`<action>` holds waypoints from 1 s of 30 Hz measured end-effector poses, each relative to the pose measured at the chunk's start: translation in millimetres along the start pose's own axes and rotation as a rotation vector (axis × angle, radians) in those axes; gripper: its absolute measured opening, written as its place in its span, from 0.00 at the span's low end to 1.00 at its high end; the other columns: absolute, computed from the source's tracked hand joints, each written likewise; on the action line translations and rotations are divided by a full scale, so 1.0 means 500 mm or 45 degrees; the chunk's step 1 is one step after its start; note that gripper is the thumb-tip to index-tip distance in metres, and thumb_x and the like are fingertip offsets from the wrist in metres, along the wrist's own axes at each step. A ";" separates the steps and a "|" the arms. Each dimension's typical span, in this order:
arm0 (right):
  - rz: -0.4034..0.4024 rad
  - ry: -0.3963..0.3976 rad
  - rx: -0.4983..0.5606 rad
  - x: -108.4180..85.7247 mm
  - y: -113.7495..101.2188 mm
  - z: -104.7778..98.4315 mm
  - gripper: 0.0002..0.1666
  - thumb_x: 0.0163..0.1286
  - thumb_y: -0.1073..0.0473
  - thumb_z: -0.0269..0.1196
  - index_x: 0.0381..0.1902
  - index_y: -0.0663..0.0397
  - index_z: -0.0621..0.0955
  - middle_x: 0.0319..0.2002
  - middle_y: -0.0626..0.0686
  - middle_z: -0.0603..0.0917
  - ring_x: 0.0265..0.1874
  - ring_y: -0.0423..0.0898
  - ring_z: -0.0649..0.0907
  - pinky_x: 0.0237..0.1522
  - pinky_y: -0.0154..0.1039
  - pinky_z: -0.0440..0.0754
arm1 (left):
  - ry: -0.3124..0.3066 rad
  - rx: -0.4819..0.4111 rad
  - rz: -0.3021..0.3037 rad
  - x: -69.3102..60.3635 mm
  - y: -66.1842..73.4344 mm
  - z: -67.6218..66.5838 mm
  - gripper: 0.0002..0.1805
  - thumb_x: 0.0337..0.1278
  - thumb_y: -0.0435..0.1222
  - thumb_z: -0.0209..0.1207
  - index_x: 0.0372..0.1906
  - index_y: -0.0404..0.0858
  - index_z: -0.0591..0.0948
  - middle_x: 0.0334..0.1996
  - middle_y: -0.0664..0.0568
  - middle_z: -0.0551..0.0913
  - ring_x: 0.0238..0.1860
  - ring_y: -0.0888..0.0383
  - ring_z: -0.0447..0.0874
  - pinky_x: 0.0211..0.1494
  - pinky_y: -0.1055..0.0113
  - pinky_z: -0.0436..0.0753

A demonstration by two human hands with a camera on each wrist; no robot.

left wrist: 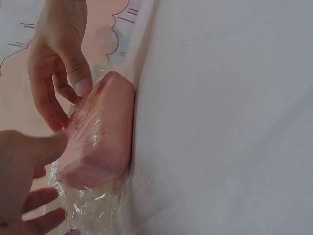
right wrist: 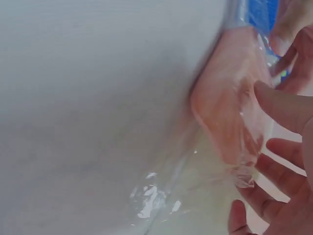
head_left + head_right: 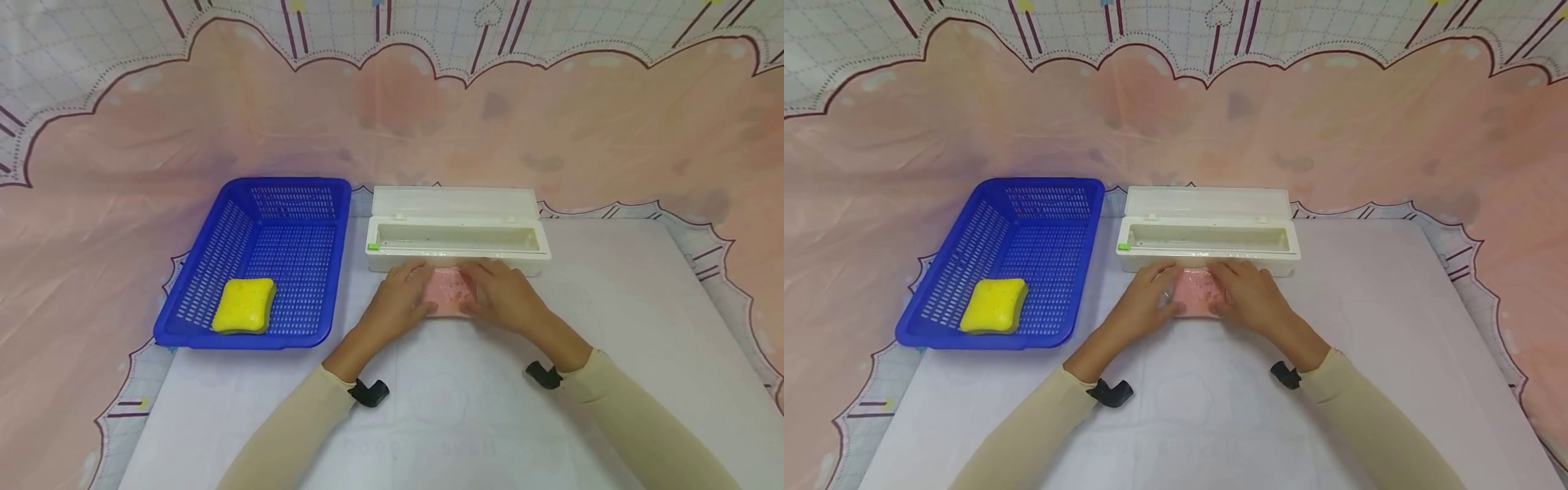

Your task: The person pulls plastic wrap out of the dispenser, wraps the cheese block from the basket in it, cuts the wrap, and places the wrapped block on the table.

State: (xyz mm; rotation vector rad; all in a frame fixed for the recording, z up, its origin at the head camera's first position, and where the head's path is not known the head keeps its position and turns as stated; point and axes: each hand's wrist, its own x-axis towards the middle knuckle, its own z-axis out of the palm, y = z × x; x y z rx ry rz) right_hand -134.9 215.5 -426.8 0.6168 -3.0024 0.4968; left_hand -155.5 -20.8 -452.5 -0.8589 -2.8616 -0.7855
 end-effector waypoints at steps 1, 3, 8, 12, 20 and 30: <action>-0.019 0.042 -0.007 0.002 0.000 -0.002 0.41 0.62 0.47 0.74 0.70 0.53 0.75 0.66 0.57 0.78 0.63 0.60 0.78 0.56 0.64 0.78 | 0.063 -0.035 -0.043 -0.004 -0.002 -0.002 0.32 0.62 0.41 0.69 0.69 0.39 0.74 0.66 0.44 0.76 0.66 0.44 0.73 0.66 0.48 0.77; -0.056 0.135 -0.014 0.008 -0.001 -0.006 0.36 0.63 0.47 0.73 0.66 0.54 0.78 0.62 0.57 0.81 0.59 0.60 0.80 0.52 0.61 0.80 | 0.203 -0.118 -0.148 -0.012 -0.008 -0.004 0.26 0.65 0.41 0.67 0.64 0.36 0.76 0.61 0.42 0.77 0.62 0.43 0.74 0.66 0.50 0.76; -0.100 0.307 0.041 0.042 -0.018 -0.007 0.24 0.70 0.46 0.67 0.56 0.54 0.83 0.54 0.56 0.86 0.55 0.57 0.82 0.48 0.57 0.80 | 0.506 -0.365 -0.398 -0.020 -0.022 -0.002 0.28 0.68 0.40 0.63 0.65 0.32 0.69 0.59 0.37 0.67 0.63 0.39 0.70 0.68 0.48 0.73; -0.057 0.261 0.202 0.088 -0.047 -0.006 0.23 0.74 0.44 0.62 0.55 0.54 0.83 0.55 0.55 0.86 0.57 0.56 0.81 0.57 0.57 0.78 | 0.565 -0.514 -0.492 -0.016 -0.035 0.005 0.37 0.69 0.38 0.62 0.74 0.32 0.57 0.67 0.37 0.57 0.60 0.39 0.74 0.64 0.49 0.77; -0.027 0.101 0.450 0.200 -0.090 0.016 0.22 0.79 0.45 0.57 0.52 0.56 0.84 0.49 0.55 0.87 0.49 0.52 0.85 0.53 0.48 0.83 | 0.532 -0.724 -0.624 0.004 -0.066 0.020 0.39 0.72 0.42 0.59 0.77 0.32 0.55 0.68 0.34 0.65 0.54 0.42 0.77 0.60 0.50 0.78; 0.058 0.084 0.477 0.272 -0.133 0.048 0.21 0.74 0.40 0.61 0.35 0.51 0.85 0.32 0.50 0.87 0.33 0.47 0.82 0.36 0.40 0.77 | 0.504 -0.868 -0.725 0.017 -0.105 0.033 0.32 0.75 0.47 0.56 0.74 0.37 0.64 0.52 0.41 0.81 0.35 0.55 0.82 0.35 0.67 0.79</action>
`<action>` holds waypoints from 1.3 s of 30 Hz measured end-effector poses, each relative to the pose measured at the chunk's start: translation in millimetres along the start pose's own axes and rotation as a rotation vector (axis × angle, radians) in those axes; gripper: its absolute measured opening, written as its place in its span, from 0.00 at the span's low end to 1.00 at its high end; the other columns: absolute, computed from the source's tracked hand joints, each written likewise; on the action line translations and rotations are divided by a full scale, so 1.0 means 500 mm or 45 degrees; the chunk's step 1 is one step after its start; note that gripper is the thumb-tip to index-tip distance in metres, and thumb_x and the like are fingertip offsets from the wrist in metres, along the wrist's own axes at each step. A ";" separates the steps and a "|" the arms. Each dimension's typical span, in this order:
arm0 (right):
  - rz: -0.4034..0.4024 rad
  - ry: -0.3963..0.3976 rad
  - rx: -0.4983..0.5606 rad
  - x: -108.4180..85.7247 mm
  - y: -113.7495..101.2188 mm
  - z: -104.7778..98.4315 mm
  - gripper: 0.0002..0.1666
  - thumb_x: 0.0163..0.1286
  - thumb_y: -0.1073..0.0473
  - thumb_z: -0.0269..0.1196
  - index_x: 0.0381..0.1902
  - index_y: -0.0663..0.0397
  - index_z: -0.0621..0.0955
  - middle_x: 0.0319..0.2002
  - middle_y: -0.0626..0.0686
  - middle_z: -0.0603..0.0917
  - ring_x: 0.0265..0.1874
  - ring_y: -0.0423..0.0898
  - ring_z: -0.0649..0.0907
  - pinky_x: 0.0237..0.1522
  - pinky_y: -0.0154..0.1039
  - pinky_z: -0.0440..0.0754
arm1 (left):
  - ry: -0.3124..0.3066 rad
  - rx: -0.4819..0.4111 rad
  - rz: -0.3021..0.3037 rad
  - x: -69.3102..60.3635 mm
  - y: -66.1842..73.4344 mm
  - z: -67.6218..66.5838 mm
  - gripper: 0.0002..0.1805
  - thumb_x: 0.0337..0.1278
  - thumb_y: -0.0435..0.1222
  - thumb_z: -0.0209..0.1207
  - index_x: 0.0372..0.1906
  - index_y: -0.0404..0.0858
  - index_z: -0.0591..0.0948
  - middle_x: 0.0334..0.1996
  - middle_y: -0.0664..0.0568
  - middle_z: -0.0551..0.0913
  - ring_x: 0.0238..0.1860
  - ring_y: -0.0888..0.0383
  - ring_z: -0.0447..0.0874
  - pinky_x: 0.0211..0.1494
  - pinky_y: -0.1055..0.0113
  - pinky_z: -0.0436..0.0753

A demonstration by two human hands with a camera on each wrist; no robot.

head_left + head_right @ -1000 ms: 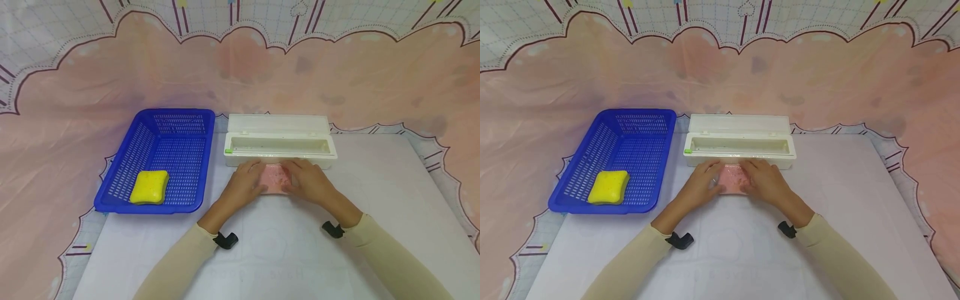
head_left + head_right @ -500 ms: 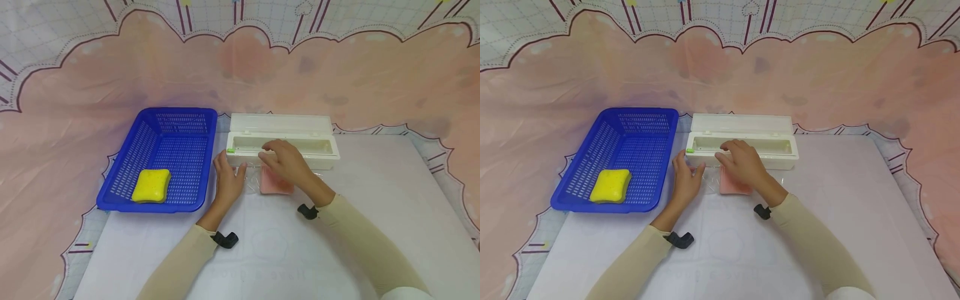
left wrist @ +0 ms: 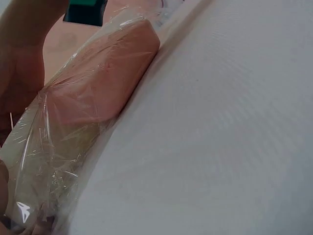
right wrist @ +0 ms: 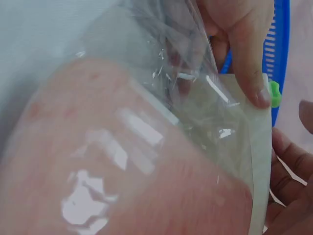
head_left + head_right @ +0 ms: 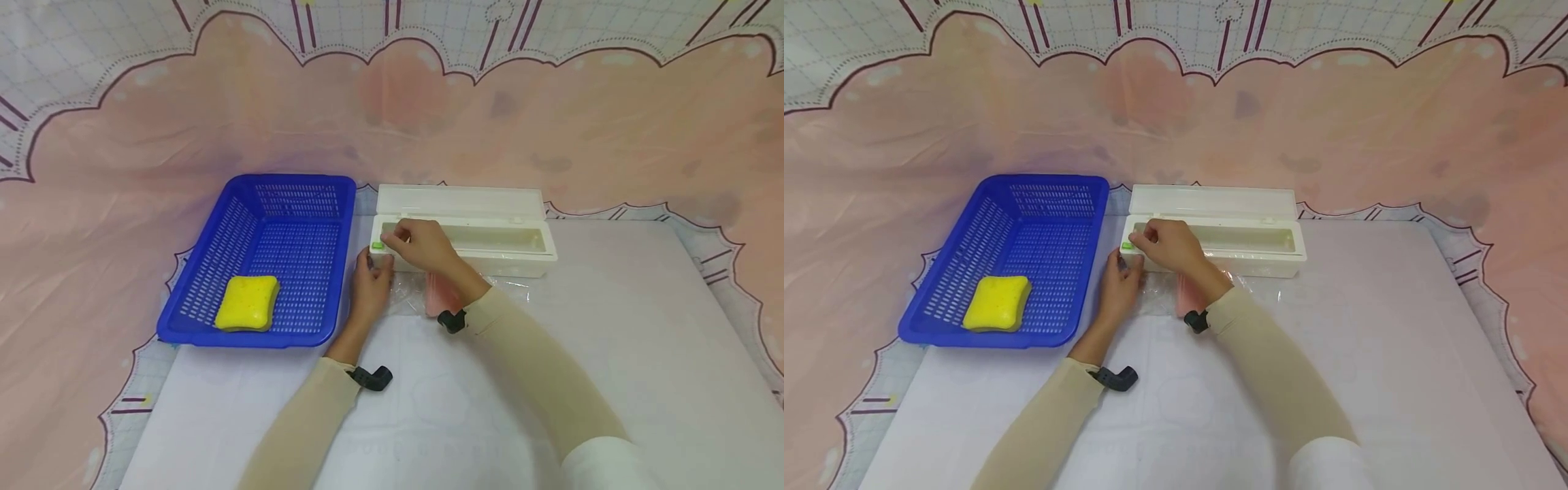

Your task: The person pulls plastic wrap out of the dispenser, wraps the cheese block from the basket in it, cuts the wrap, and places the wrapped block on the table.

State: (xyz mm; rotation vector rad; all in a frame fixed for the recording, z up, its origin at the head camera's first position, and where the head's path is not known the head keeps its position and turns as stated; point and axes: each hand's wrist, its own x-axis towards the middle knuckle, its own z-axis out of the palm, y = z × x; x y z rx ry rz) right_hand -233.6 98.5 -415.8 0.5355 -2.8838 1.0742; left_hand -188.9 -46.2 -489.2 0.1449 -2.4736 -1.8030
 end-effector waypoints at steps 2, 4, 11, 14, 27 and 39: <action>0.049 -0.013 -0.020 0.006 -0.004 0.005 0.23 0.72 0.37 0.62 0.33 0.50 0.83 0.32 0.50 0.86 0.34 0.47 0.81 0.36 0.41 0.77 | 0.000 -0.021 -0.012 0.000 -0.002 0.000 0.30 0.75 0.46 0.56 0.72 0.36 0.66 0.48 0.41 0.83 0.33 0.56 0.83 0.33 0.70 0.78; 0.104 -0.028 -0.041 0.012 -0.007 0.008 0.25 0.69 0.33 0.63 0.32 0.48 0.82 0.32 0.49 0.85 0.34 0.47 0.81 0.35 0.41 0.76 | 0.011 -0.047 -0.021 -0.001 -0.002 -0.001 0.27 0.75 0.46 0.56 0.69 0.35 0.68 0.46 0.41 0.84 0.33 0.57 0.83 0.33 0.71 0.77; 0.290 -0.117 -0.047 0.023 -0.006 0.007 0.25 0.63 0.29 0.66 0.32 0.43 0.81 0.34 0.46 0.84 0.37 0.47 0.81 0.34 0.41 0.74 | 0.027 -0.072 -0.035 0.006 -0.009 -0.003 0.20 0.75 0.45 0.57 0.55 0.33 0.71 0.36 0.37 0.87 0.29 0.58 0.85 0.32 0.71 0.81; 0.317 -0.131 -0.030 0.025 -0.007 0.004 0.25 0.62 0.30 0.67 0.33 0.44 0.82 0.35 0.47 0.85 0.37 0.47 0.81 0.34 0.41 0.74 | 0.005 -0.091 -0.032 0.012 -0.014 -0.007 0.19 0.74 0.44 0.58 0.54 0.32 0.71 0.36 0.37 0.86 0.27 0.60 0.84 0.33 0.70 0.84; 0.552 -0.282 -0.145 0.040 -0.026 -0.027 0.31 0.59 0.27 0.69 0.27 0.48 0.79 0.30 0.47 0.77 0.32 0.46 0.76 0.30 0.39 0.72 | -0.004 -0.097 -0.060 0.018 -0.016 -0.008 0.19 0.74 0.43 0.58 0.54 0.31 0.71 0.38 0.36 0.85 0.28 0.60 0.86 0.35 0.69 0.87; 0.634 -0.385 -0.199 0.038 -0.004 -0.069 0.32 0.59 0.29 0.69 0.43 0.51 0.85 0.60 0.54 0.81 0.59 0.55 0.78 0.61 0.64 0.76 | 0.002 -0.091 -0.063 0.018 -0.016 -0.007 0.19 0.74 0.42 0.58 0.54 0.31 0.71 0.38 0.34 0.86 0.30 0.56 0.87 0.36 0.68 0.88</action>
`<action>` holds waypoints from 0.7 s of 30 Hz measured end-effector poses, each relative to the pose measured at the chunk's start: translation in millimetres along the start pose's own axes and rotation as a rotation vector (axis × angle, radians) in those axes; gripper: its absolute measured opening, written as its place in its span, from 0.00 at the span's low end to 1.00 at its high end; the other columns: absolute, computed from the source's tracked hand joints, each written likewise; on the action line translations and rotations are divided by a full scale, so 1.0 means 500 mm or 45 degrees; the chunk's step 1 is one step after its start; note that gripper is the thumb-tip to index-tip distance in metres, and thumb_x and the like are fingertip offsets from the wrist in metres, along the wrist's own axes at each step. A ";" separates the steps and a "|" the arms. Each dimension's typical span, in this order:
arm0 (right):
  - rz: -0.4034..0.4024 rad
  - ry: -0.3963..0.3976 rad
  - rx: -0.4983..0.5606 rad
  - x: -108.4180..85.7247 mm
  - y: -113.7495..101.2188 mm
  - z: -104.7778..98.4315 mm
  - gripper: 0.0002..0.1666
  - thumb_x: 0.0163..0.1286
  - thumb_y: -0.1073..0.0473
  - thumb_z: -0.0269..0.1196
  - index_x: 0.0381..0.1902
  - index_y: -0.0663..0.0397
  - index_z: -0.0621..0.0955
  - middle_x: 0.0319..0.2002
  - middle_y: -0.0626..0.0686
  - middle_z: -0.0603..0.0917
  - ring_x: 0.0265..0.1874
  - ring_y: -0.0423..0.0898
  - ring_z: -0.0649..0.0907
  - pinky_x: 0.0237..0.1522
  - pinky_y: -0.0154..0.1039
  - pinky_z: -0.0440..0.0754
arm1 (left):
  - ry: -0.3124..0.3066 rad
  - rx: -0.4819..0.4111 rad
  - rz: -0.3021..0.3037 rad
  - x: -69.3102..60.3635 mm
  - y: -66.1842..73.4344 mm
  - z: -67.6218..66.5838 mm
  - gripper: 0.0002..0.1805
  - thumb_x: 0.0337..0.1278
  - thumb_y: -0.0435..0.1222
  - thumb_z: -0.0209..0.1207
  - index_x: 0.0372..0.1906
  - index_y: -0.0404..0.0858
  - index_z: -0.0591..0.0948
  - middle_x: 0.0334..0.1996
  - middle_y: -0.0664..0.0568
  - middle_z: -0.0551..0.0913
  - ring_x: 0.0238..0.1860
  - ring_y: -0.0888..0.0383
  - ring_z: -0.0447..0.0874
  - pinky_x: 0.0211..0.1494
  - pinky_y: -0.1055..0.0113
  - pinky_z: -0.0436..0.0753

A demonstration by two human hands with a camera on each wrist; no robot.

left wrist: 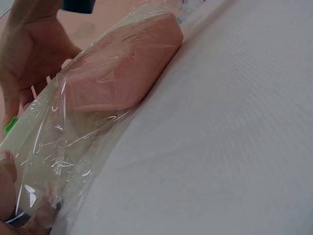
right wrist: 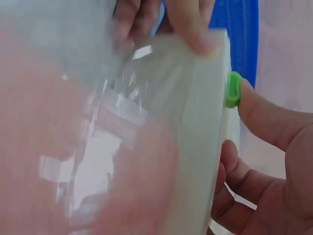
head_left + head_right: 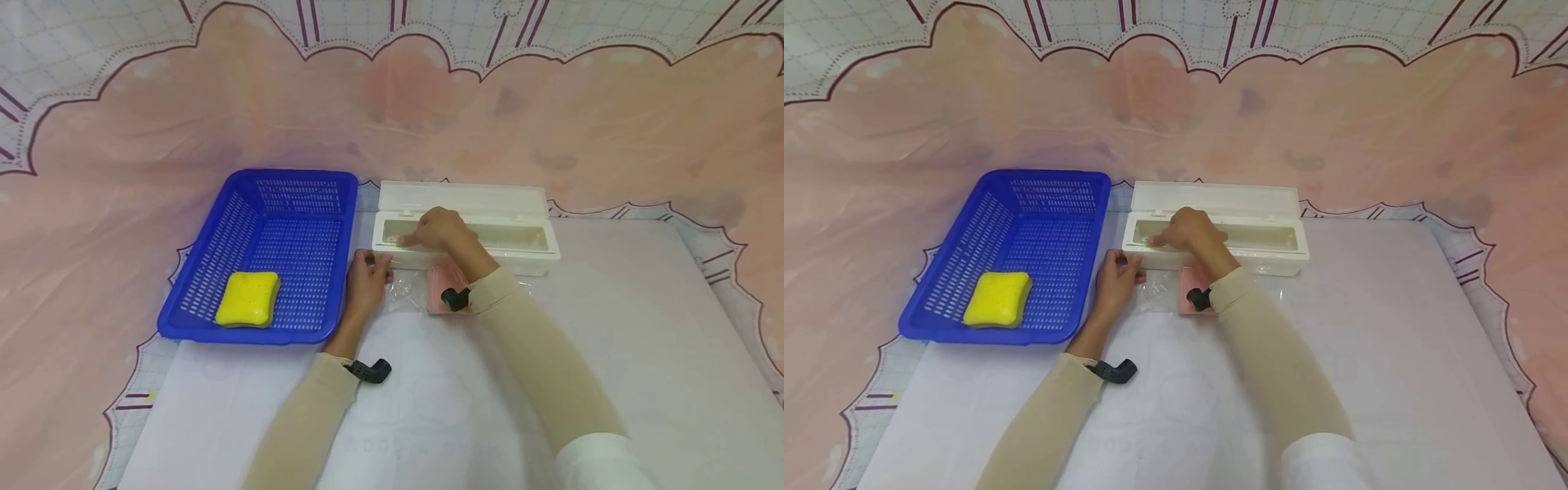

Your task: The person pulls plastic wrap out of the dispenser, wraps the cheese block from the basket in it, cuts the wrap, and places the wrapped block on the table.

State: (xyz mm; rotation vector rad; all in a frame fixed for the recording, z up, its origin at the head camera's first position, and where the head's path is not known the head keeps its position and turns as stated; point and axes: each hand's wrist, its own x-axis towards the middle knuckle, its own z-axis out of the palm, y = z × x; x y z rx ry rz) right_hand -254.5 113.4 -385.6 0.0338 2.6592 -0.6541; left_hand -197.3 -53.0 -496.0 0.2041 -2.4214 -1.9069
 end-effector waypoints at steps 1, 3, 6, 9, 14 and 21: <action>-0.003 -0.004 -0.012 -0.001 0.009 -0.005 0.33 0.60 0.29 0.69 0.44 0.51 0.85 0.61 0.55 0.80 0.60 0.55 0.78 0.62 0.62 0.76 | 0.004 0.007 0.001 0.000 0.000 0.001 0.19 0.74 0.42 0.58 0.54 0.31 0.71 0.38 0.35 0.86 0.30 0.55 0.87 0.36 0.68 0.88; -0.011 -0.011 -0.020 -0.005 0.028 -0.015 0.32 0.60 0.30 0.69 0.45 0.52 0.85 0.59 0.56 0.81 0.60 0.55 0.78 0.61 0.56 0.78 | 0.011 0.024 0.003 -0.001 0.000 0.001 0.19 0.74 0.43 0.58 0.55 0.31 0.71 0.38 0.35 0.86 0.31 0.53 0.88 0.36 0.67 0.87; -0.020 -0.018 -0.021 -0.014 0.054 -0.028 0.30 0.61 0.31 0.69 0.38 0.52 0.84 0.49 0.54 0.82 0.52 0.53 0.79 0.53 0.50 0.79 | 0.015 0.034 0.000 -0.003 -0.001 0.001 0.21 0.74 0.44 0.58 0.55 0.31 0.72 0.38 0.35 0.86 0.33 0.51 0.89 0.37 0.67 0.87; -0.024 -0.016 -0.023 -0.023 0.080 -0.040 0.28 0.61 0.32 0.69 0.27 0.50 0.78 0.35 0.50 0.77 0.41 0.49 0.76 0.41 0.44 0.76 | 0.014 0.035 -0.004 -0.002 -0.002 -0.001 0.21 0.74 0.44 0.58 0.55 0.31 0.72 0.38 0.35 0.86 0.33 0.51 0.89 0.37 0.66 0.88; 0.000 -0.034 -0.078 -0.033 0.125 -0.064 0.29 0.63 0.32 0.67 0.34 0.54 0.81 0.42 0.55 0.82 0.45 0.53 0.78 0.47 0.49 0.79 | 0.007 0.021 -0.015 -0.001 -0.002 -0.002 0.20 0.74 0.44 0.57 0.55 0.31 0.72 0.36 0.35 0.87 0.30 0.56 0.87 0.38 0.66 0.88; 0.180 -0.117 -0.119 -0.062 0.171 -0.104 0.53 0.61 0.26 0.65 0.70 0.57 0.72 0.73 0.64 0.69 0.72 0.69 0.66 0.69 0.78 0.56 | -0.008 0.025 -0.018 -0.002 0.001 -0.001 0.20 0.74 0.45 0.57 0.56 0.32 0.71 0.36 0.36 0.86 0.30 0.58 0.87 0.37 0.68 0.87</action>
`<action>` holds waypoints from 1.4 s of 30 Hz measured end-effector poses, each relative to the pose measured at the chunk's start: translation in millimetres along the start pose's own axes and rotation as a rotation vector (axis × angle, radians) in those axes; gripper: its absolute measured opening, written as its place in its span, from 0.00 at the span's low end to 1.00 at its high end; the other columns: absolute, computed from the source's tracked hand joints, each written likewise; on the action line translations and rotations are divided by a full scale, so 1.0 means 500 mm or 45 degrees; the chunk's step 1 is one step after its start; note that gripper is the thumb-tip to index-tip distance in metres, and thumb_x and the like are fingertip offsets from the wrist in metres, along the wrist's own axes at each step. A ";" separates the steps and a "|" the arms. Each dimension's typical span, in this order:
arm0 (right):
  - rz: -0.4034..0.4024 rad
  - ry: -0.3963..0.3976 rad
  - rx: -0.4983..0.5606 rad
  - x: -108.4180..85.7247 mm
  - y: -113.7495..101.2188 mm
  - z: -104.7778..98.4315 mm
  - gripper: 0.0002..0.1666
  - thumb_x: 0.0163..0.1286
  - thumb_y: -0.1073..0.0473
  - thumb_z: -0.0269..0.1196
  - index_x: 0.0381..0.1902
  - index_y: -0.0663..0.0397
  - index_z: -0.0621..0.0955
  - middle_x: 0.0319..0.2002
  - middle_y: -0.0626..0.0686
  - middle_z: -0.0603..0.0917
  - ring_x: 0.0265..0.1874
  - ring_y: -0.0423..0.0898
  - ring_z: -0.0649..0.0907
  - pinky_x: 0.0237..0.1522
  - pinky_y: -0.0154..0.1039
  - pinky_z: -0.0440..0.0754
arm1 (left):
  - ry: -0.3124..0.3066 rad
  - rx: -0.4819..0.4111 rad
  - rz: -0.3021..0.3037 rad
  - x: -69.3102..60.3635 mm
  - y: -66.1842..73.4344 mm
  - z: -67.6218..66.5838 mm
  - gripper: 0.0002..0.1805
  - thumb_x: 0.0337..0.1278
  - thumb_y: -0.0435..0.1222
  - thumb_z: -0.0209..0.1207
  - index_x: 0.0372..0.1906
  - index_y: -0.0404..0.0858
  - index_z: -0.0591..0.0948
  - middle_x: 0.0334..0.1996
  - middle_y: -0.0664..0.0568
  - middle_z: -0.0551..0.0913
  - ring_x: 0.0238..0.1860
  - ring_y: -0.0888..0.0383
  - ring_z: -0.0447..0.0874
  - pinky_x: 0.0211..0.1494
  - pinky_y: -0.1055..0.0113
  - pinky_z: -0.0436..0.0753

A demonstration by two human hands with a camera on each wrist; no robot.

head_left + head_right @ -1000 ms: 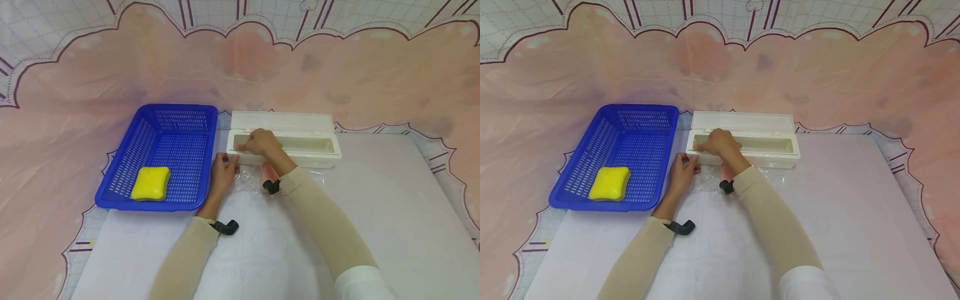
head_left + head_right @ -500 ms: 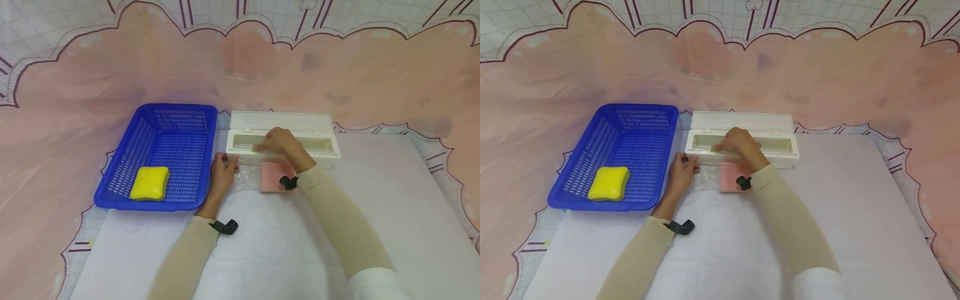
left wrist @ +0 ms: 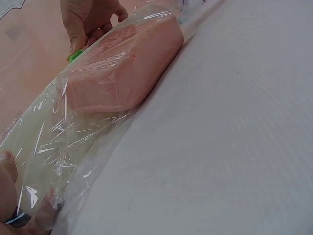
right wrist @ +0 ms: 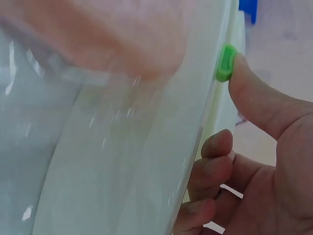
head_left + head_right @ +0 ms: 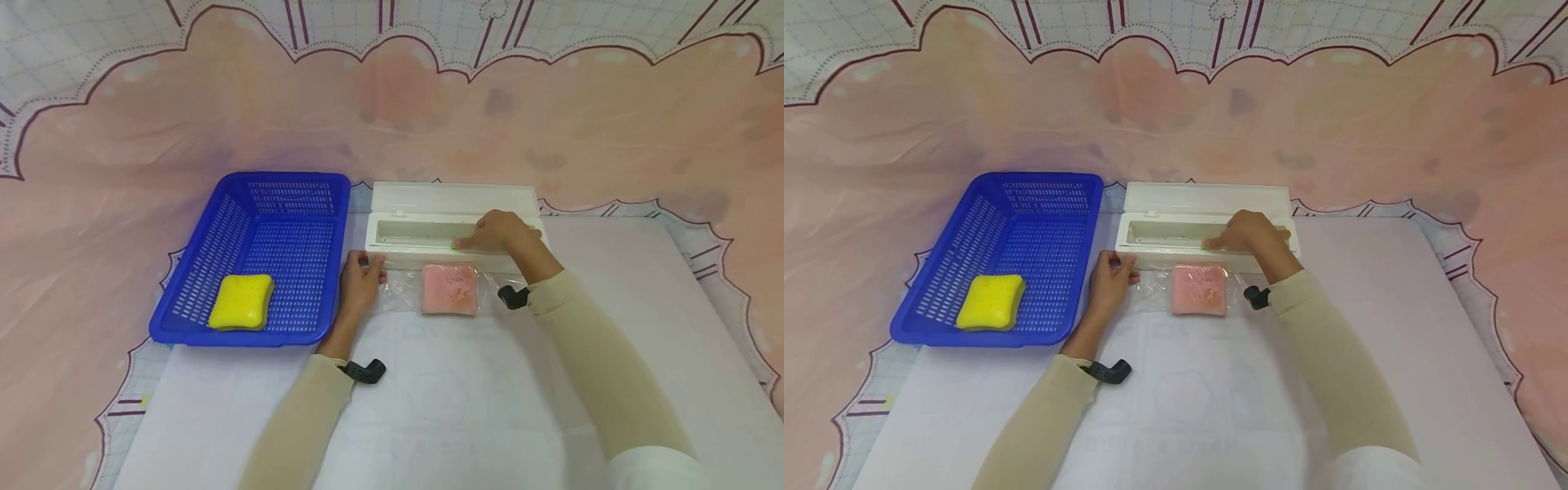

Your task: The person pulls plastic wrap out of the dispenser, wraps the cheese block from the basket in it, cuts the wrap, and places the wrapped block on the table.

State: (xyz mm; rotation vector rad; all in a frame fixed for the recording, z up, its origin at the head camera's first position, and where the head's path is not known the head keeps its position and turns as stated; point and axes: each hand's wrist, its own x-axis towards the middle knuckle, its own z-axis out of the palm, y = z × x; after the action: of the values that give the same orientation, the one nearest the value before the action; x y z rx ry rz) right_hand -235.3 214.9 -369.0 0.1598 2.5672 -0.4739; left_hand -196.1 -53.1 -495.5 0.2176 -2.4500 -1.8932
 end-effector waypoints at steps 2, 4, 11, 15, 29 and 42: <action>0.042 -0.013 -0.005 -0.005 0.012 -0.006 0.54 0.60 0.24 0.64 0.71 0.55 0.71 0.74 0.62 0.67 0.74 0.71 0.63 0.66 0.84 0.47 | -0.004 -0.005 -0.001 0.000 0.001 0.001 0.21 0.74 0.44 0.57 0.56 0.32 0.71 0.37 0.36 0.86 0.30 0.57 0.87 0.38 0.67 0.87; 0.040 -0.021 -0.018 -0.009 0.023 -0.013 0.54 0.60 0.23 0.64 0.71 0.56 0.72 0.75 0.63 0.67 0.75 0.73 0.61 0.64 0.86 0.43 | -0.010 -0.008 -0.002 -0.001 0.002 0.002 0.21 0.75 0.45 0.57 0.56 0.32 0.71 0.37 0.36 0.86 0.31 0.57 0.87 0.38 0.67 0.87; 0.053 -0.041 -0.104 -0.013 0.080 -0.040 0.55 0.61 0.22 0.62 0.70 0.57 0.73 0.75 0.65 0.66 0.73 0.77 0.60 0.60 0.89 0.42 | -0.005 -0.022 0.000 -0.002 0.004 0.002 0.20 0.75 0.43 0.57 0.55 0.32 0.71 0.37 0.36 0.85 0.29 0.58 0.86 0.37 0.69 0.86; 0.077 -0.060 -0.149 -0.022 0.125 -0.058 0.56 0.62 0.22 0.60 0.70 0.60 0.72 0.75 0.69 0.63 0.72 0.80 0.60 0.57 0.90 0.47 | 0.002 -0.035 0.006 0.000 0.003 0.001 0.19 0.74 0.42 0.58 0.55 0.31 0.71 0.38 0.35 0.85 0.29 0.59 0.86 0.36 0.69 0.86; 0.113 -0.018 -0.175 -0.052 0.259 -0.092 0.59 0.60 0.20 0.62 0.66 0.68 0.72 0.67 0.76 0.69 0.62 0.80 0.70 0.55 0.88 0.59 | -0.012 -0.022 0.002 0.001 -0.002 -0.001 0.21 0.75 0.44 0.57 0.56 0.31 0.71 0.42 0.35 0.84 0.31 0.57 0.86 0.37 0.68 0.87; -0.242 0.515 0.110 -0.087 0.225 -0.002 0.18 0.71 0.47 0.65 0.35 0.56 0.76 0.29 0.56 0.77 0.32 0.54 0.75 0.29 0.42 0.69 | 0.012 0.061 -0.033 -0.019 0.025 0.005 0.30 0.75 0.48 0.54 0.67 0.29 0.69 0.58 0.34 0.78 0.53 0.43 0.83 0.58 0.53 0.82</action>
State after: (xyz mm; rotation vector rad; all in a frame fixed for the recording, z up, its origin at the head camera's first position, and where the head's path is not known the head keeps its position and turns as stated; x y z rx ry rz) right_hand -175.4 319.2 -379.7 0.0442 2.9754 -0.6839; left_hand -188.1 -46.4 -483.5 0.2603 -2.5009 -1.8402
